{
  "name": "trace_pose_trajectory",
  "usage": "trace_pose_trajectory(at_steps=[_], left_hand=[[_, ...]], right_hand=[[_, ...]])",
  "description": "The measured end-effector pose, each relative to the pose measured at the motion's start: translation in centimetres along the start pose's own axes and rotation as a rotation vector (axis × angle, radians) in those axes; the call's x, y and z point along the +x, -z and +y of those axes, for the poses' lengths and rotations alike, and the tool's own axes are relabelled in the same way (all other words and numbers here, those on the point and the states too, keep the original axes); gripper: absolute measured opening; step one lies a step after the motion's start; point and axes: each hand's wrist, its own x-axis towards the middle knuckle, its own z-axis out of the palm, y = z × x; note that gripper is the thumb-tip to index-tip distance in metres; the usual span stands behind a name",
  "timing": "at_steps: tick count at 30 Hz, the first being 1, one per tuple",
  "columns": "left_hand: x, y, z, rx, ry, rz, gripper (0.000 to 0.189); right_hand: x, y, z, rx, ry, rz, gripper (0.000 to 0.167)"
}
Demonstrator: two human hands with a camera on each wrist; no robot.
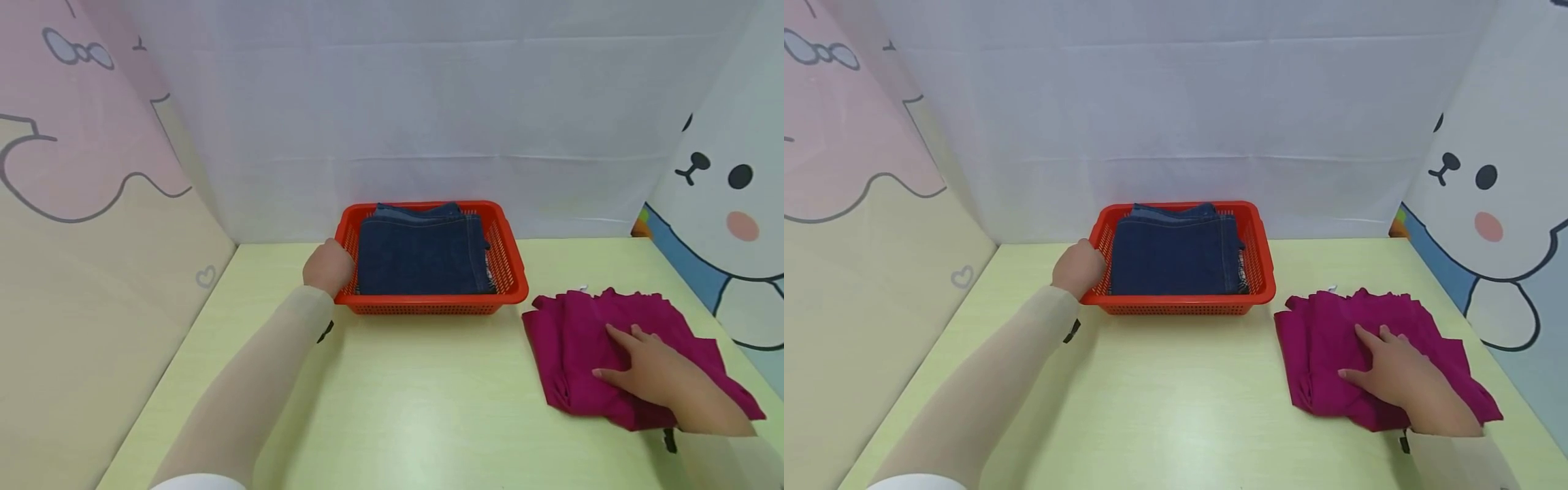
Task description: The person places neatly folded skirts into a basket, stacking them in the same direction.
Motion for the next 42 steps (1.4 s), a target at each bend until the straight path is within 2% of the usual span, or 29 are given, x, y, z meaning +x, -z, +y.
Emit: trace_pose_trajectory(at_steps=[10, 22, 30, 42], left_hand=[[0.1, -0.4, -0.2, -0.003, -0.007, -0.007, 0.03], [0.0, -0.4, 0.5, 0.015, -0.037, 0.009, 0.032], [0.0, 0.1, 0.2, 0.001, -0.025, 0.025, 0.032], [0.1, -0.1, -0.2, -0.02, -0.007, 0.0, 0.032]], right_hand=[[-0.8, -0.5, -0.7, 0.012, -0.027, -0.025, 0.113], [-1.7, -1.6, -1.4, -0.012, -0.053, -0.01, 0.118], [-1.7, -1.9, -4.5, -0.048, -0.054, -0.022, 0.113], [-2.3, -2.9, -8.7, -0.102, -0.031, -0.028, 0.109]])
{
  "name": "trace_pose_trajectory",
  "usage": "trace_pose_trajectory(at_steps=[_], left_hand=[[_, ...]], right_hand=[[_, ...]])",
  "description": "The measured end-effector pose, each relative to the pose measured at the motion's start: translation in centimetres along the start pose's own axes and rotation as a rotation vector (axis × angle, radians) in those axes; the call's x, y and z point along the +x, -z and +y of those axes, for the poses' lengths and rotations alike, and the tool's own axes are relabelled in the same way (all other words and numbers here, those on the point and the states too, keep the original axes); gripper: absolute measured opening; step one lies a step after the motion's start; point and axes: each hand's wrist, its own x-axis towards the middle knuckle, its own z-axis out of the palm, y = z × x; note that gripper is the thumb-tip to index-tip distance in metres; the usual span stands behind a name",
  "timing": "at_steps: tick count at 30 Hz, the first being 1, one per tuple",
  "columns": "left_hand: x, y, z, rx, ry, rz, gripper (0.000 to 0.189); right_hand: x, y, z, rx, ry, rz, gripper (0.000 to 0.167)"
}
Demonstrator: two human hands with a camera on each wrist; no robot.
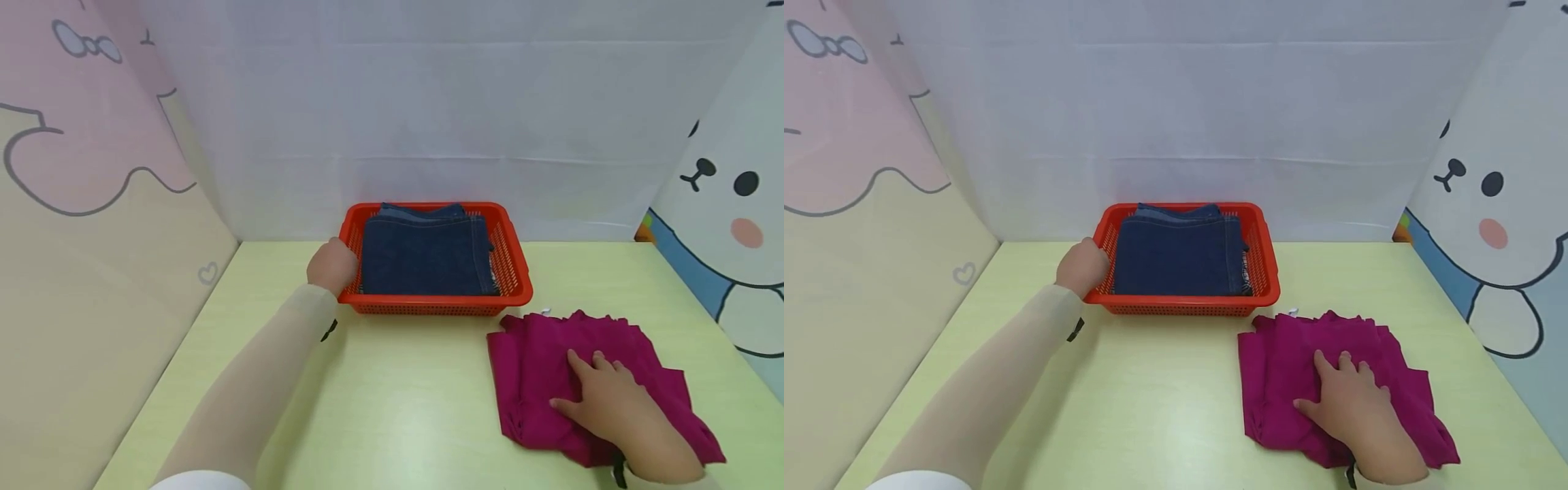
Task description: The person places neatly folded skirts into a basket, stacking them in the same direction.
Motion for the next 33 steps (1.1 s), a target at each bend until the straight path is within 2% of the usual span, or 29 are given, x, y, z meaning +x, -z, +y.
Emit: trace_pose_trajectory(at_steps=[17, 33], left_hand=[[-0.1, 0.0, 0.2, -0.008, 0.006, -0.001, 0.033], [-0.2, 0.2, 0.2, -0.014, 0.015, -0.003, 0.035]], right_hand=[[-0.8, -0.4, -5.8, -0.063, 0.012, -0.021, 0.105], [-1.1, -1.5, -10.8, -0.129, 0.05, 0.019, 0.095]])
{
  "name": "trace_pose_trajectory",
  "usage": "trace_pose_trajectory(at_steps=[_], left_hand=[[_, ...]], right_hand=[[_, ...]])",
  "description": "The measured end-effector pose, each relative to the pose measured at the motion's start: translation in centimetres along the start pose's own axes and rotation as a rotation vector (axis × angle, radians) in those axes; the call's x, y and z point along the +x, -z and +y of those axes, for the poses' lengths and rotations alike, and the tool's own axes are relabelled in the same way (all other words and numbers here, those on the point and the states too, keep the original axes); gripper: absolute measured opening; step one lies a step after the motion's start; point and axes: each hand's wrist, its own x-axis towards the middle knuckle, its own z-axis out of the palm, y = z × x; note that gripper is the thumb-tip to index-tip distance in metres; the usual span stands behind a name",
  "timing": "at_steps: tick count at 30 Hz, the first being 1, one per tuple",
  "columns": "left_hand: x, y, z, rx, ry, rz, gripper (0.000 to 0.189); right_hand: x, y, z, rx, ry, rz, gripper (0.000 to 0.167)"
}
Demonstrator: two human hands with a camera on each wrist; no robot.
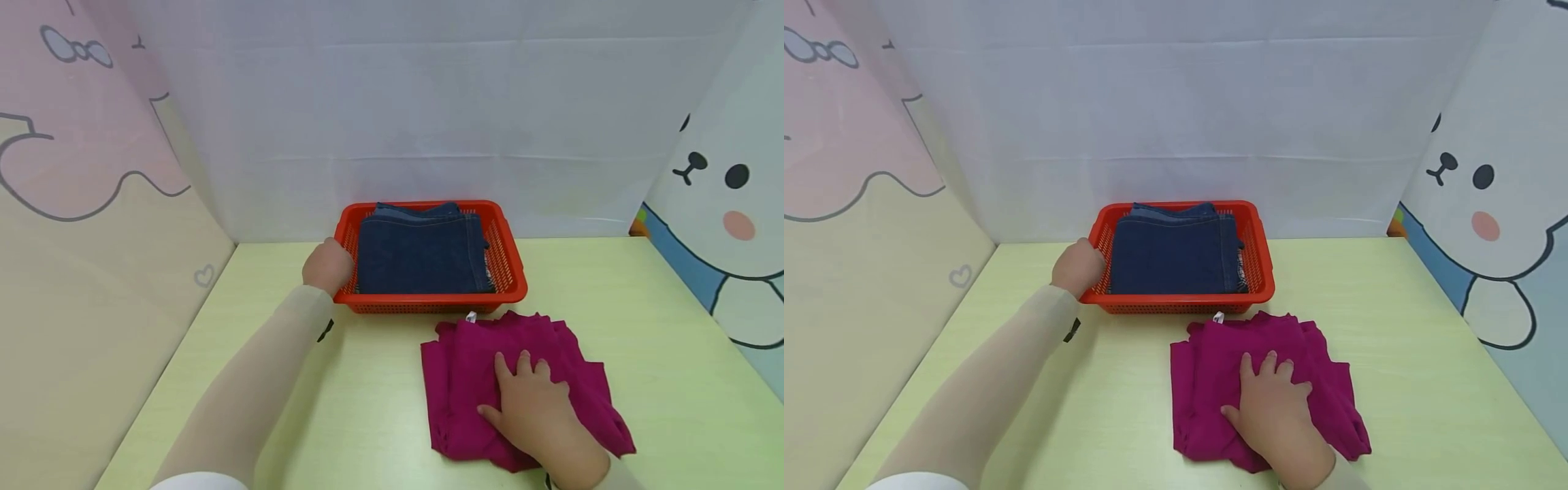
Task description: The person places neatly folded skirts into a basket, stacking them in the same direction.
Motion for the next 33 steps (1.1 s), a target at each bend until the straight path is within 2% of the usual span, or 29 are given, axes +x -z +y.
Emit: trace_pose_trajectory(at_steps=[17, 25, 33], left_hand=[[-0.1, -0.2, 0.1, -0.012, -0.004, -0.007, 0.032], [-0.3, 0.1, 0.1, -0.019, -0.011, 0.014, 0.028], [-0.3, 0.3, 0.0, -0.03, -0.016, 0.003, 0.027]], right_hand=[[0.8, 0.0, -5.8, -0.081, 0.014, -0.026, 0.096], [1.6, 0.3, -8.6, -0.069, 0.015, -0.022, 0.098], [2.2, 0.7, -10.8, -0.083, 0.013, -0.012, 0.095]])
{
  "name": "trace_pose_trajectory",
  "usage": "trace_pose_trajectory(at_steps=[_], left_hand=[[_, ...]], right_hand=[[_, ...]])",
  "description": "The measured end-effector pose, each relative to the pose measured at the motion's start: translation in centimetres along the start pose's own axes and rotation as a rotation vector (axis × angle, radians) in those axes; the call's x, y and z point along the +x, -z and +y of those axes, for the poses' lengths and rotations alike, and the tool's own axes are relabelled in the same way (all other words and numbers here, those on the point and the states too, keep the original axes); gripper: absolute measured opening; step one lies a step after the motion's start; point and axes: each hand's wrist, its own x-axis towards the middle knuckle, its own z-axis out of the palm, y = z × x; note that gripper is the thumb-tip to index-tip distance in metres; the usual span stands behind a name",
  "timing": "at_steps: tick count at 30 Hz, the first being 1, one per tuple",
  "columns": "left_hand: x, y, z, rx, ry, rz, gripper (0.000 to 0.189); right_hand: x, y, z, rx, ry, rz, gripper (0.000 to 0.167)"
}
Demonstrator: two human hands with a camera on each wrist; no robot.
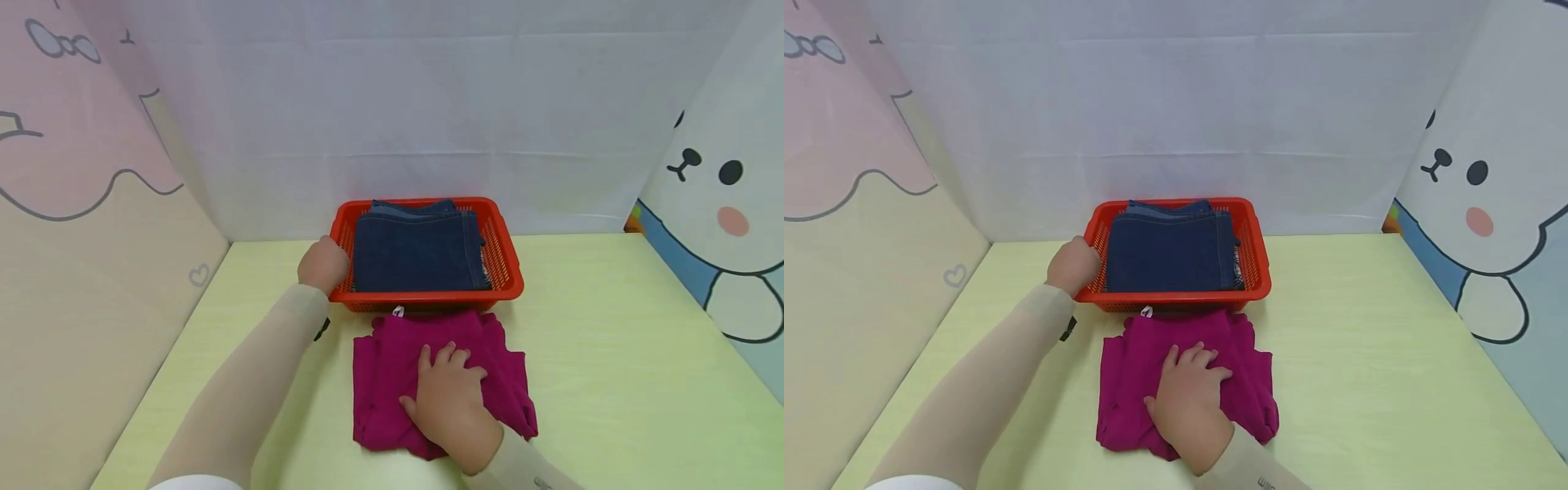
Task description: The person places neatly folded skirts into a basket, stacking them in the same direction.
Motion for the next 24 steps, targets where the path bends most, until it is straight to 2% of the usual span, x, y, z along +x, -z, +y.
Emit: trace_pose_trajectory(at_steps=[7, 11, 18, 21, 24], left_hand=[[0.1, -0.2, -0.2, 0.017, -0.034, 0.017, 0.026], [0.1, 0.0, -0.2, 0.014, -0.026, 0.02, 0.028], [0.3, 0.4, -0.2, 0.009, -0.024, -0.027, 0.032], [0.4, 0.9, -0.4, -0.003, -0.039, -0.031, 0.031], [0.1, 1.7, -0.5, -0.021, -0.06, 0.004, 0.033]], right_hand=[[0.2, -0.1, -0.7, -0.02, 0.023, 0.008, 0.094], [0.3, 0.1, -0.4, -0.014, 0.03, 0.008, 0.094], [0.2, 0.7, 0.1, 0.027, 0.036, -0.021, 0.093], [0.1, 0.8, 0.4, 0.035, 0.051, -0.01, 0.093], [-0.2, 0.9, 1.1, 0.063, 0.07, 0.016, 0.091]])
